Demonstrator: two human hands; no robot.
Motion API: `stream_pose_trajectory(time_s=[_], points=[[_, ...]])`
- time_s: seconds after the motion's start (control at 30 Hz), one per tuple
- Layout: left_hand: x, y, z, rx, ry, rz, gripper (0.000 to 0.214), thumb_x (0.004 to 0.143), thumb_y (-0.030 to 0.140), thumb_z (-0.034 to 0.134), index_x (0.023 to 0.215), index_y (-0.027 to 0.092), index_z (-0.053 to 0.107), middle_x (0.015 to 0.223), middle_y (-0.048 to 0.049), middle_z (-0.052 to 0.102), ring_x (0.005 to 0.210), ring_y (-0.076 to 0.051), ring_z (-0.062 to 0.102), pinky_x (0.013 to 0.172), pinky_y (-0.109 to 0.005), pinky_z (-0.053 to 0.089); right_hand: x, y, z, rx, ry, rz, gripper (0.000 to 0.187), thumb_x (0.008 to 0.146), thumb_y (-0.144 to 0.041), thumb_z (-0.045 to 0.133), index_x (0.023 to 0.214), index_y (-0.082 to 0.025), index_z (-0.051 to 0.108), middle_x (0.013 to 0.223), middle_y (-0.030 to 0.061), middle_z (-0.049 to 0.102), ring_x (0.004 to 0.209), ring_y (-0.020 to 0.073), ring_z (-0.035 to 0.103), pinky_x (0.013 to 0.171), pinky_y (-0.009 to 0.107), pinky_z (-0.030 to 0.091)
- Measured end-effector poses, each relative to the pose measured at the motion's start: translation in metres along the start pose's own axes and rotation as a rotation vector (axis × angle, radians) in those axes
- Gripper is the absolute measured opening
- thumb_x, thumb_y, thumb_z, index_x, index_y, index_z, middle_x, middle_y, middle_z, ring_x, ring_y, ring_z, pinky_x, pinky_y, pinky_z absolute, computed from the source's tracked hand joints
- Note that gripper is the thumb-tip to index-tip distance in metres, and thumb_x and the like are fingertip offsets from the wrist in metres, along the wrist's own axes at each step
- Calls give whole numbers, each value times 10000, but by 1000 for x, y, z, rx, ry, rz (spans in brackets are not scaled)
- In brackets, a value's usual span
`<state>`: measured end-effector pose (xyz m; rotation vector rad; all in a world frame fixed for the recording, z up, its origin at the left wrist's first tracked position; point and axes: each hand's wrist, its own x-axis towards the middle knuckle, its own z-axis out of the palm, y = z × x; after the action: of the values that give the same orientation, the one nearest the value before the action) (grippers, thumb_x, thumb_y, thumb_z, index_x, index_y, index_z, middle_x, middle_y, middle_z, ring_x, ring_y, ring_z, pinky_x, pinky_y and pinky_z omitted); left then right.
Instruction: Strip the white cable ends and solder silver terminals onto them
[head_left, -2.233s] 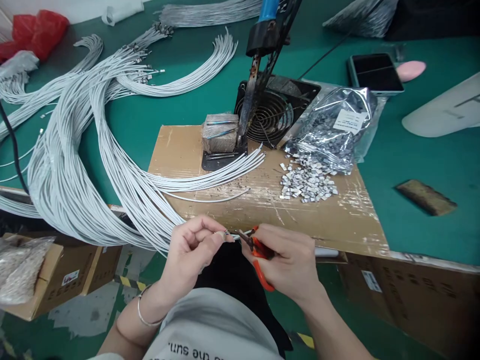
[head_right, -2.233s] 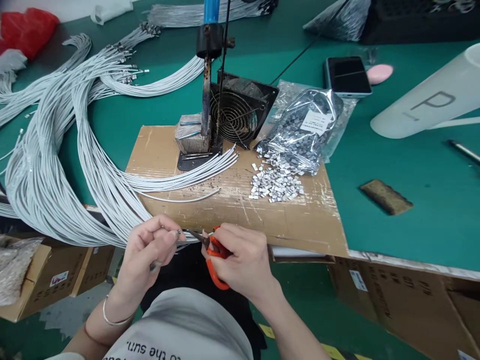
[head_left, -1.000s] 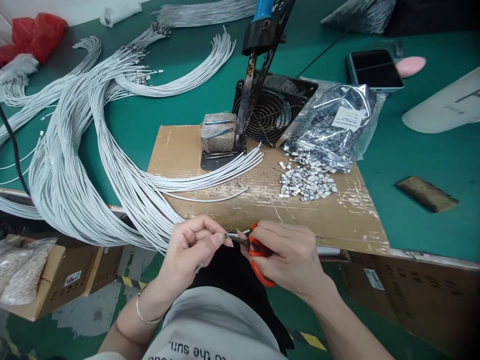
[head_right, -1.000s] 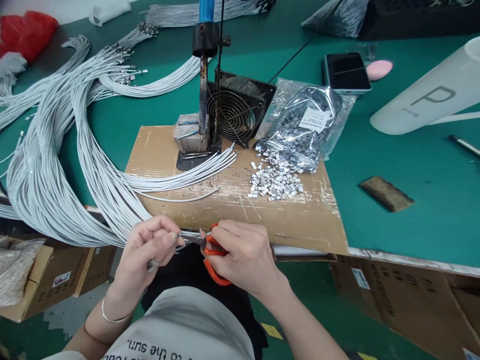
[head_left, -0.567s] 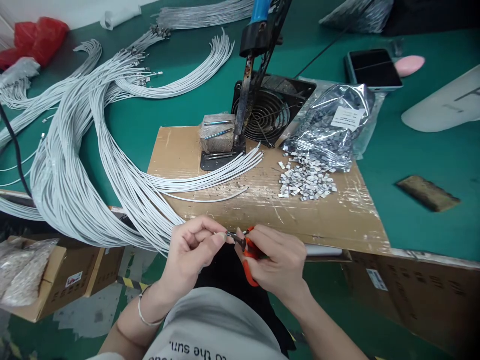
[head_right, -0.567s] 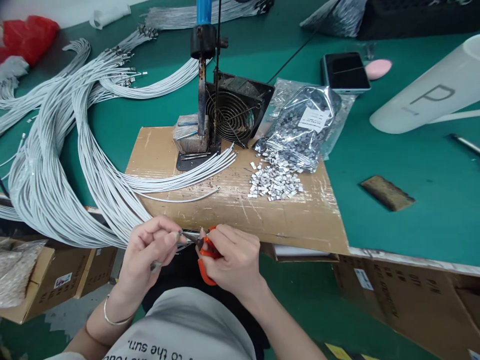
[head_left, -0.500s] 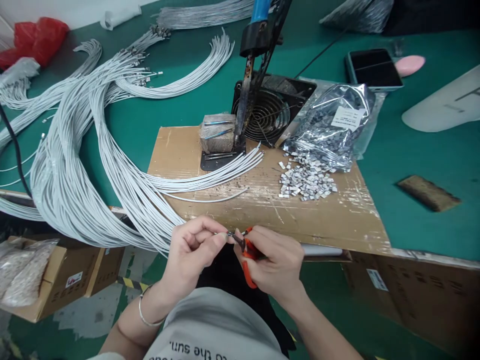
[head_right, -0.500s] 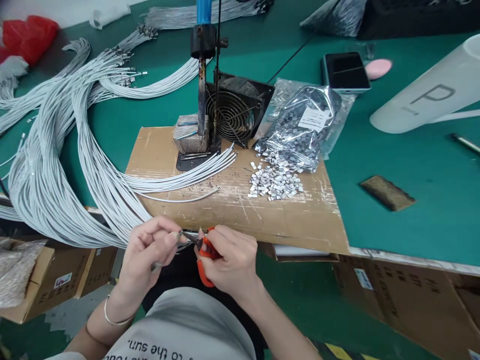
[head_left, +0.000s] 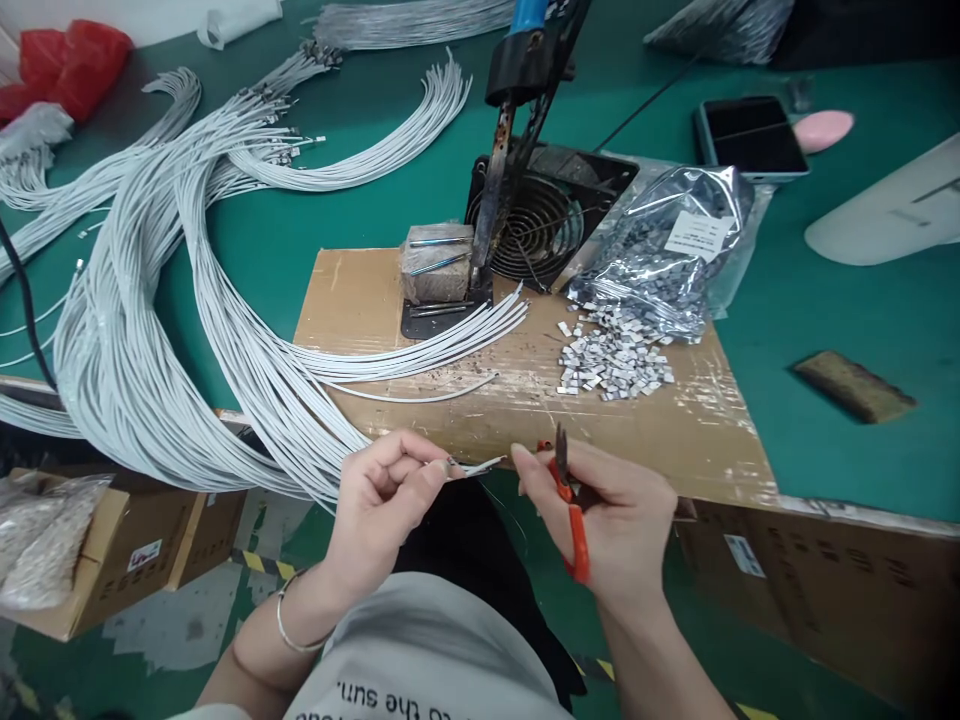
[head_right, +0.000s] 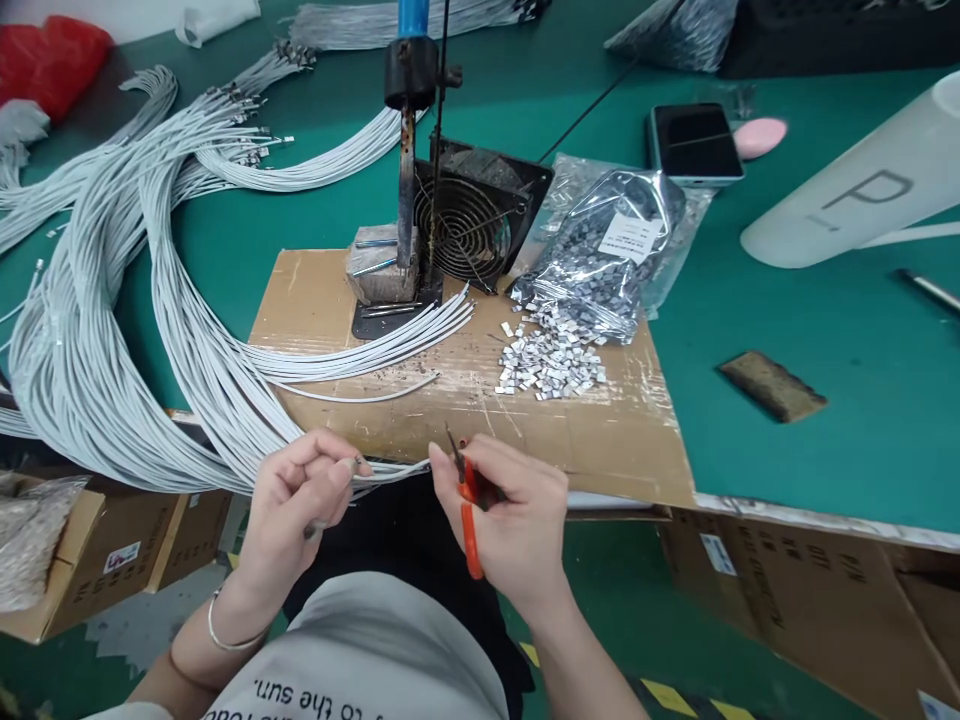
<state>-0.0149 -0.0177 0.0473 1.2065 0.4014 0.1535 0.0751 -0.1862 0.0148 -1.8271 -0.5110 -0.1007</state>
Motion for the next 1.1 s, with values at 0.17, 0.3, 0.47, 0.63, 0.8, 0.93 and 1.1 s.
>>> stream_pose_trajectory(time_s=[0.17,0.3,0.47,0.63,0.8,0.93,1.1], points=[[-1,0,9,87,76,73,257,956,421,787,887,174,763,529,61,531,458,-57,314,458,-205,262,-4,-9,-3,-29,-157,-129,436,939,-123,690,617,-200,406,587,-56,351,515,82,296,460,256,245],[-2,-4,14,157,107,174,175,1005,360,729,972,189,746,561,49,603,464,-77,486,472,-187,385,-8,-12,-4,-111,-218,-201,433,904,-73,659,631,-205,350,611,-61,319,545,86,267,476,255,230],[-4,-11,13,276,92,344,64,1031,239,678,1056,212,731,608,45,656,499,-84,550,511,-186,430,-6,-14,-3,-194,-194,-259,423,907,-58,628,644,-204,331,621,-64,290,560,87,245,491,248,231],[-3,-18,10,380,96,417,96,1028,179,663,1092,219,722,612,50,644,493,-87,524,495,-198,396,-4,-14,-3,-230,-186,-272,411,899,-65,613,647,-206,322,607,-62,299,551,87,251,488,250,235],[-2,-20,11,488,122,511,130,1014,138,656,1098,215,717,603,49,634,479,-98,512,495,-223,395,-3,-14,-3,-273,-180,-275,397,893,-74,594,633,-209,326,573,-61,321,526,86,271,474,249,242],[-2,-22,11,571,132,594,184,998,105,657,1124,226,713,615,46,656,484,-101,538,502,-227,412,-2,-14,-3,-297,-178,-280,391,888,-81,584,623,-212,329,554,-59,344,505,85,293,466,248,248],[-2,-28,9,760,210,712,224,965,91,687,1144,219,731,712,-8,765,577,-149,699,524,-237,495,-2,-14,-4,-327,-190,-271,388,889,-100,580,625,-217,320,544,-58,360,494,87,305,466,246,264]])
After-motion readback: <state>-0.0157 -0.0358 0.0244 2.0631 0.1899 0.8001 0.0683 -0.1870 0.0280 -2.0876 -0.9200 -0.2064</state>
